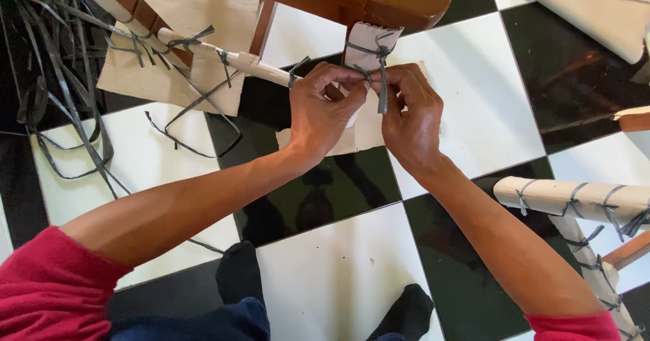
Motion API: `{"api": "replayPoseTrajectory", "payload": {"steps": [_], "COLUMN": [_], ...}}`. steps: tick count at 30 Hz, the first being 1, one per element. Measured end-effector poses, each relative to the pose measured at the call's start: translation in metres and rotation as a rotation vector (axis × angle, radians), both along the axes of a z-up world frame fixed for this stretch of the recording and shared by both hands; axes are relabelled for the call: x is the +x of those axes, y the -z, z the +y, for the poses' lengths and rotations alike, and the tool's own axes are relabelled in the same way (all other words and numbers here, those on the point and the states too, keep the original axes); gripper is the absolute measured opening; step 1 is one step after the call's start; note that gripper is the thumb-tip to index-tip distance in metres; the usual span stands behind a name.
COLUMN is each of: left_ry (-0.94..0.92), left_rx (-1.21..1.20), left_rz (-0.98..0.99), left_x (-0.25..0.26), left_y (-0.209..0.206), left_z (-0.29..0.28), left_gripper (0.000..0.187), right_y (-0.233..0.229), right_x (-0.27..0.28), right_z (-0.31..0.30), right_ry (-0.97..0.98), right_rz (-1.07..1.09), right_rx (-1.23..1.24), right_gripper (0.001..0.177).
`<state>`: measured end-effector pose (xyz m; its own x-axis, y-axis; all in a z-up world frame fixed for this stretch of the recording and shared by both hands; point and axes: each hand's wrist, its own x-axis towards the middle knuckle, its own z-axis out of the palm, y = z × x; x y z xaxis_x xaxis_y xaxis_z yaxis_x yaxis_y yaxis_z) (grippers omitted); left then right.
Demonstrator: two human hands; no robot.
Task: Wrapping furniture legs with protective cardboard and securing them with plastic ties
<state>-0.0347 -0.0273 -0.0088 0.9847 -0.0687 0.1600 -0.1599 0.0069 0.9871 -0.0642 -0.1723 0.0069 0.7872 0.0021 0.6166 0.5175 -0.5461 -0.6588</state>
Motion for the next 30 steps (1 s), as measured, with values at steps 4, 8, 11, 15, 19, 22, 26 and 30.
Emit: {"api": "replayPoseTrajectory", "payload": {"steps": [4,8,11,15,19,22,26,30], "left_ry": [-0.083,-0.103,-0.117,-0.077,-0.075,-0.046,-0.028,-0.030], "left_rx": [0.031,0.050,0.076,0.077,0.137,0.214,0.254,0.295], "left_rz": [-0.036,-0.088,-0.107,-0.172,-0.216,-0.289,-0.327,-0.376], "left_x": [0.003,0.002,0.000,0.002,0.001,0.000,0.003,0.004], "left_y": [0.001,-0.002,-0.005,0.000,-0.002,-0.007,-0.006,-0.001], "left_z": [-0.006,-0.007,-0.006,-0.003,0.003,0.008,0.010,0.012], "left_gripper": [0.006,0.003,0.002,0.003,0.004,0.003,0.003,0.007], "right_y": [0.000,-0.001,0.001,-0.001,0.002,-0.002,-0.006,-0.006], "right_x": [0.000,-0.001,0.003,0.009,0.009,0.006,0.005,0.007], "right_z": [0.000,0.001,-0.001,-0.005,-0.005,-0.002,-0.006,-0.007], "right_ry": [0.007,0.041,0.069,0.055,0.093,0.109,0.146,0.068], "right_rz": [0.000,-0.052,-0.138,-0.195,-0.206,-0.175,-0.247,-0.239], "right_rx": [-0.021,-0.061,-0.128,-0.205,-0.274,-0.276,-0.400,-0.371], "right_gripper": [0.008,0.007,0.005,0.006,0.007,0.011,0.013,0.011]}}
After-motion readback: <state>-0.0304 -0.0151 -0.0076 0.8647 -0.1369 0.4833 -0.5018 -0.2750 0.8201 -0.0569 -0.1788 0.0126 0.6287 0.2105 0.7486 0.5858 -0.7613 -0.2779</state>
